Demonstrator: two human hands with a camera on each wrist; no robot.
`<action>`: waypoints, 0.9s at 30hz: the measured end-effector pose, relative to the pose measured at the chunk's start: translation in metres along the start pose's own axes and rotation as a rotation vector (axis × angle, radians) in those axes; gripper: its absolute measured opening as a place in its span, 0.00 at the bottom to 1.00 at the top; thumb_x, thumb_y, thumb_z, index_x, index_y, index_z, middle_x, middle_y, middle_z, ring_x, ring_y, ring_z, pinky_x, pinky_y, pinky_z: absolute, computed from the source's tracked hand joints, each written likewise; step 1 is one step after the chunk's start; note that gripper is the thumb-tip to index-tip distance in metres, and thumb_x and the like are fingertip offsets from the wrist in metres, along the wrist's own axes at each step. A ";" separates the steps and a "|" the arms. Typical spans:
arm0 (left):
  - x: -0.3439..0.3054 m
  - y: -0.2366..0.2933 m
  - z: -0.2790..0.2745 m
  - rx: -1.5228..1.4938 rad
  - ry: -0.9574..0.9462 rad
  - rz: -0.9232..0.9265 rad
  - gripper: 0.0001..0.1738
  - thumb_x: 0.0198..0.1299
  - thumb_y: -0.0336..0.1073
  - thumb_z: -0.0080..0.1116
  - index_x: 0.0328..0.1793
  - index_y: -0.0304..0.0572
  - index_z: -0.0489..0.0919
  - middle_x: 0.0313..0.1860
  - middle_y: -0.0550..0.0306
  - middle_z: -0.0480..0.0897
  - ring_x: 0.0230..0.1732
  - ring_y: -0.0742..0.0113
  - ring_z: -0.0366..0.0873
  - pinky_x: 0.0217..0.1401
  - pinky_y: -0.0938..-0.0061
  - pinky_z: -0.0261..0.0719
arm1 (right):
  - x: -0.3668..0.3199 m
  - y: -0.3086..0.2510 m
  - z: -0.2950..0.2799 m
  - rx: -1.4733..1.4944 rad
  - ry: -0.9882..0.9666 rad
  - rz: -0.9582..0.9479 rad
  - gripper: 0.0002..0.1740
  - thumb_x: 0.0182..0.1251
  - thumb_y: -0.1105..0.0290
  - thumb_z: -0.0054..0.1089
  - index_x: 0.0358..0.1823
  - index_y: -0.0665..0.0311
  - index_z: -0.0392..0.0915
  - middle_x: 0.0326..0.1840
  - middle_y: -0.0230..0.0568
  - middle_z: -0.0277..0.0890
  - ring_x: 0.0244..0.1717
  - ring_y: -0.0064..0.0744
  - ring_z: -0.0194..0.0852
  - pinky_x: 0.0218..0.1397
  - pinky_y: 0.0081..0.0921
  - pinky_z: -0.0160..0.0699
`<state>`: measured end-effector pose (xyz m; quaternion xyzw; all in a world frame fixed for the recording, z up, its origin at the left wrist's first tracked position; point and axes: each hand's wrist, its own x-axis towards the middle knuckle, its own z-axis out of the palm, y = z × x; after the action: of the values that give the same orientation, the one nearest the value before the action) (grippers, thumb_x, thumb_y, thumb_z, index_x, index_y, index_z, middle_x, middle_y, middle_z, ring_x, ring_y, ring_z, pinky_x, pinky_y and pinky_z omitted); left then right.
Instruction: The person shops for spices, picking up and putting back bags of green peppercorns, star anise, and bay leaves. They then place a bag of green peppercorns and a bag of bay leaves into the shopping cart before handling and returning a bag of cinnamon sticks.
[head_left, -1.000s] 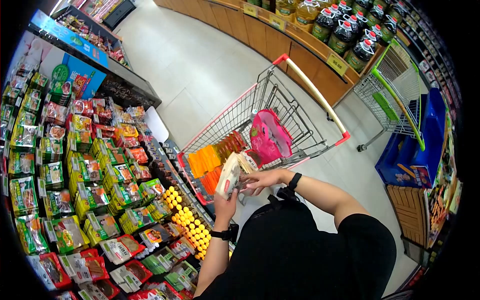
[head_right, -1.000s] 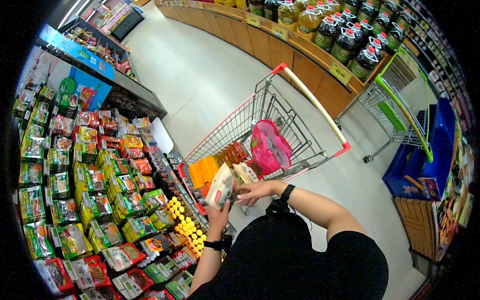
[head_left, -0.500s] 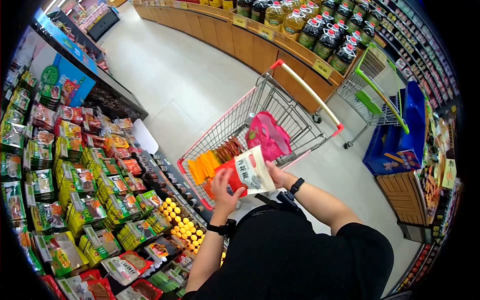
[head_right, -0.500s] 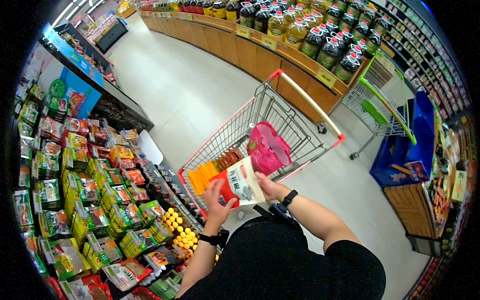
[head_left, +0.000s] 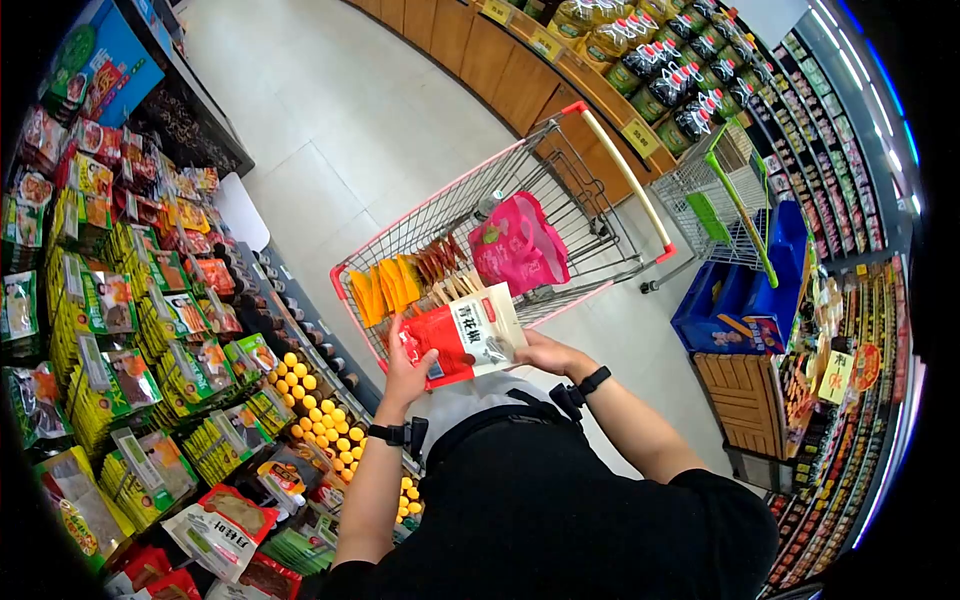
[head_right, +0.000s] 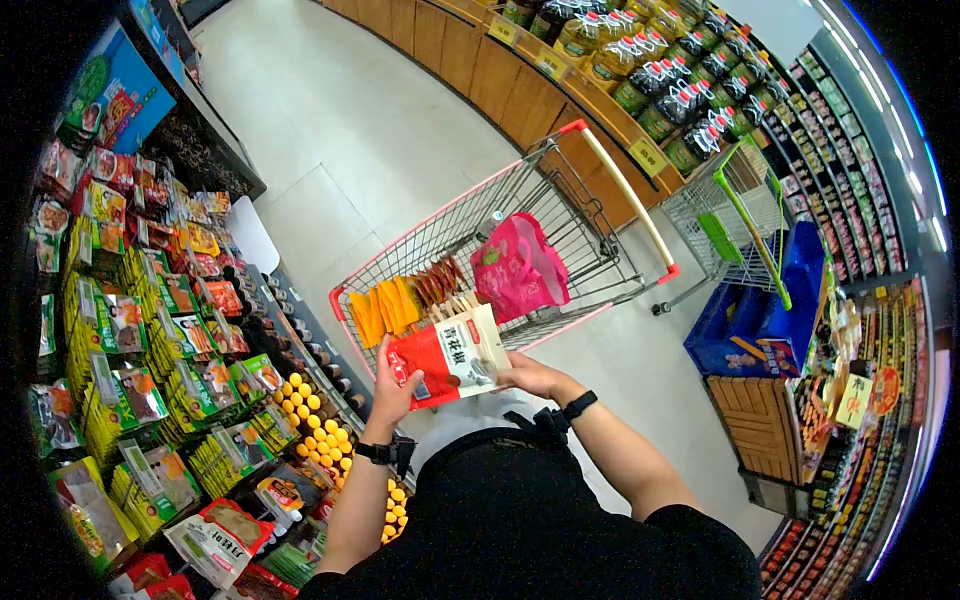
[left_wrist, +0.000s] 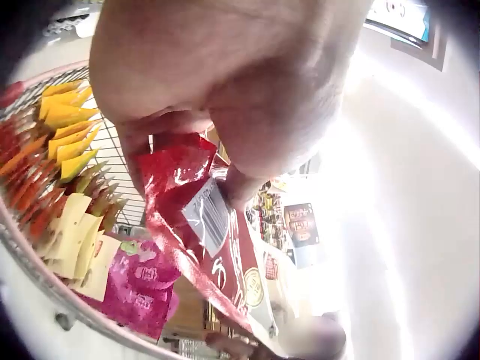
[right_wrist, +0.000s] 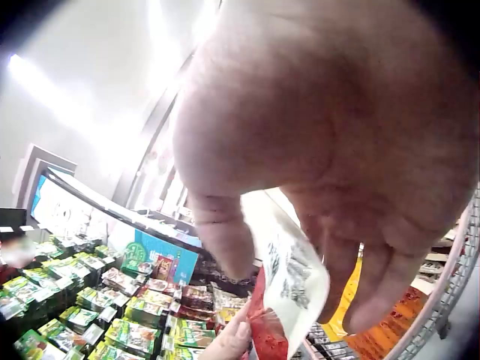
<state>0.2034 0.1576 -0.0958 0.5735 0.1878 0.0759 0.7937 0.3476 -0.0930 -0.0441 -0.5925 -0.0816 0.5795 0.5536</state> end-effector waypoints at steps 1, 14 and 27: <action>0.003 0.000 -0.005 -0.027 0.008 0.015 0.55 0.58 0.24 0.66 0.82 0.38 0.39 0.69 0.44 0.70 0.68 0.58 0.70 0.72 0.64 0.67 | 0.000 -0.006 0.000 -0.012 0.023 0.059 0.31 0.62 0.75 0.54 0.69 0.68 0.64 0.60 0.41 0.73 0.55 0.30 0.75 0.60 0.30 0.77; -0.005 0.031 -0.013 -0.078 -0.112 0.044 0.53 0.58 0.26 0.67 0.82 0.43 0.42 0.63 0.47 0.74 0.59 0.63 0.76 0.63 0.68 0.76 | 0.021 -0.036 -0.004 -0.356 0.119 -0.025 0.22 0.69 0.69 0.62 0.62 0.68 0.74 0.54 0.40 0.80 0.52 0.28 0.77 0.58 0.30 0.77; -0.036 -0.026 -0.049 -0.079 0.340 -0.124 0.22 0.62 0.28 0.64 0.62 0.38 0.72 0.43 0.61 0.81 0.44 0.74 0.77 0.48 0.79 0.76 | 0.069 -0.096 -0.141 -0.641 0.484 -0.213 0.15 0.66 0.75 0.56 0.53 0.70 0.77 0.41 0.43 0.83 0.42 0.34 0.82 0.47 0.33 0.79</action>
<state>0.1493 0.1803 -0.1258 0.5082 0.3511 0.1298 0.7757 0.5313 -0.0850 -0.0529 -0.8422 -0.1862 0.3084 0.4011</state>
